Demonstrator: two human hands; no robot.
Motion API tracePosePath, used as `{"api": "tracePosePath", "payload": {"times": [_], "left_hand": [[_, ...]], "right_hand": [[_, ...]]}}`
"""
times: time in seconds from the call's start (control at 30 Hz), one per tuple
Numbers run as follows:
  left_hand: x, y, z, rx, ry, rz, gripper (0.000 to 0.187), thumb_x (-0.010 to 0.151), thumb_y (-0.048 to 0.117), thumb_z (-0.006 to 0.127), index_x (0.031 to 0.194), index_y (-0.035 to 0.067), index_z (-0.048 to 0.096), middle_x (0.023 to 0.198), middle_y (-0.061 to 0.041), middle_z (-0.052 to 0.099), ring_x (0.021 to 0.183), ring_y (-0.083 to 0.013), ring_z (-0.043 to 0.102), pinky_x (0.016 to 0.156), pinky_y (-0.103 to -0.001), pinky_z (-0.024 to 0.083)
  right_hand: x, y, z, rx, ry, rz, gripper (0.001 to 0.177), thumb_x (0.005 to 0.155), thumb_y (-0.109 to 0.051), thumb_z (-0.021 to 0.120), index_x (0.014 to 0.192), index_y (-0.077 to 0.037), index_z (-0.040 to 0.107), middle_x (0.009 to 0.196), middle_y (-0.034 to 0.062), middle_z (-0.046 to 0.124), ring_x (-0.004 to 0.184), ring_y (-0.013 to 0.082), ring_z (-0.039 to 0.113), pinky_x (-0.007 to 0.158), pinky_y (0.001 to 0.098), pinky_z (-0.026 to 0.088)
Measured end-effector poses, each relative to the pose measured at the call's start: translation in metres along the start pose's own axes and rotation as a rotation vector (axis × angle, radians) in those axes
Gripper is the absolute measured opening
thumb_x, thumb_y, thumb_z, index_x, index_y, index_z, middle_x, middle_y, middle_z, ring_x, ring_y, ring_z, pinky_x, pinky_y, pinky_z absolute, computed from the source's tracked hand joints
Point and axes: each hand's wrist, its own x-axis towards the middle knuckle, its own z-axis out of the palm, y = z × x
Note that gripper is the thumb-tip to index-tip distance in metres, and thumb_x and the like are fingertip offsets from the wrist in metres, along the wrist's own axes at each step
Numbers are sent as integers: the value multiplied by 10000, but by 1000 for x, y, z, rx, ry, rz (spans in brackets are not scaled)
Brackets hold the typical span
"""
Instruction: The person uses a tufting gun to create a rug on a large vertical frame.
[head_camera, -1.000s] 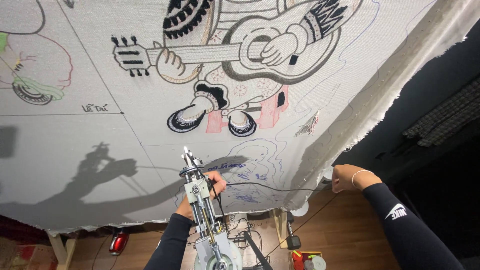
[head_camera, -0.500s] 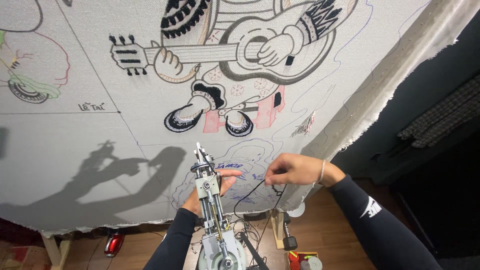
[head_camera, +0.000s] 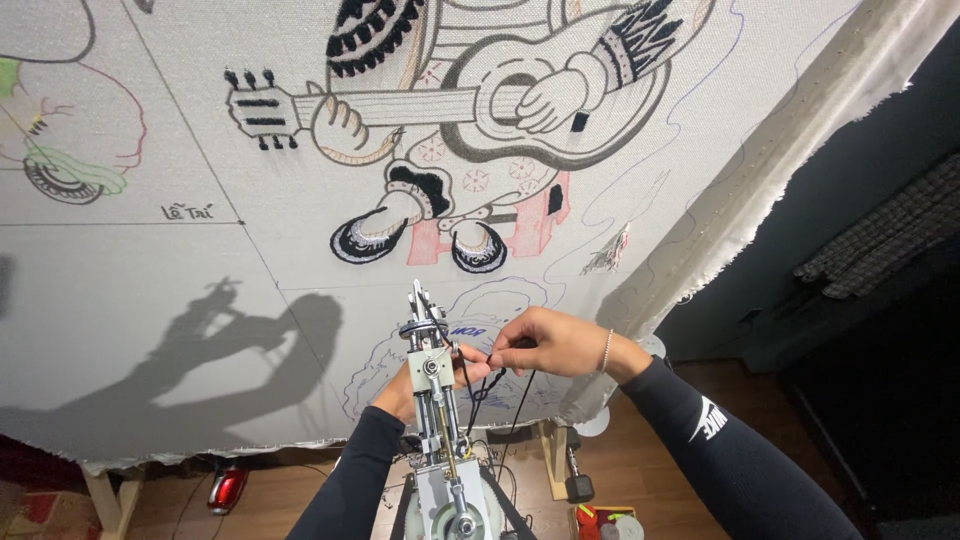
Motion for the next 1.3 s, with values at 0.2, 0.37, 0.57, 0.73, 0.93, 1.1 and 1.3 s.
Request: {"api": "tracePosePath", "payload": {"times": [0.2, 0.37, 0.57, 0.73, 0.93, 1.1, 1.3], "left_hand": [[-4, 12, 3, 270, 36, 24, 276, 901, 318, 773, 997, 60, 798, 802, -51, 706, 739, -113, 608, 688, -308, 523], [-13, 5, -6, 10, 53, 134, 204, 921, 246, 716, 954, 46, 720, 946, -47, 781, 909, -111, 714, 844, -303, 572], [-16, -5, -13, -35, 58, 93, 186, 951, 218, 700, 946, 34, 725, 947, -75, 771, 888, -146, 661, 817, -355, 537], [-14, 9, -5, -28, 7, 155, 195, 955, 241, 686, 947, 47, 690, 903, -51, 776, 894, -113, 710, 855, -304, 572], [-17, 26, -3, -57, -7, 54, 293, 923, 259, 701, 1171, 115, 637, 796, -42, 737, 748, -109, 602, 691, -293, 460], [-20, 10, -11, -49, -23, 94, 374, 910, 330, 690, 1241, 155, 681, 790, -8, 721, 799, -68, 643, 759, -271, 506], [-14, -28, -23, 113, 63, 84, 453, 1013, 407, 682, 796, 11, 710, 790, -28, 723, 766, -104, 656, 733, -296, 539]], "right_hand": [[-13, 23, -15, 36, 51, -42, 225, 938, -218, 719, 1019, -16, 774, 820, -5, 716, 762, 69, 622, 715, 249, 528], [-53, 112, -55, 2, 213, 191, 265, 885, -256, 753, 1015, -37, 826, 943, 26, 814, 907, 94, 689, 872, 285, 547], [-95, 192, -58, 43, 390, 456, 298, 956, -323, 692, 896, -38, 754, 775, -6, 664, 729, 98, 549, 716, 283, 498], [-86, 170, -41, 421, 391, 411, 236, 970, -297, 626, 898, -74, 653, 715, -40, 578, 652, 92, 504, 624, 259, 452], [-68, 195, -37, 522, 588, 373, 234, 1014, -272, 610, 907, -64, 606, 715, -8, 583, 600, 90, 510, 561, 258, 397], [-54, 245, -12, 438, 634, 382, 228, 990, -241, 625, 963, -16, 653, 798, 45, 680, 705, 139, 632, 672, 295, 510], [-48, 210, 42, 170, 499, 445, 337, 905, -258, 705, 1182, -67, 695, 1114, 22, 766, 1095, 147, 690, 957, 297, 525]]}}
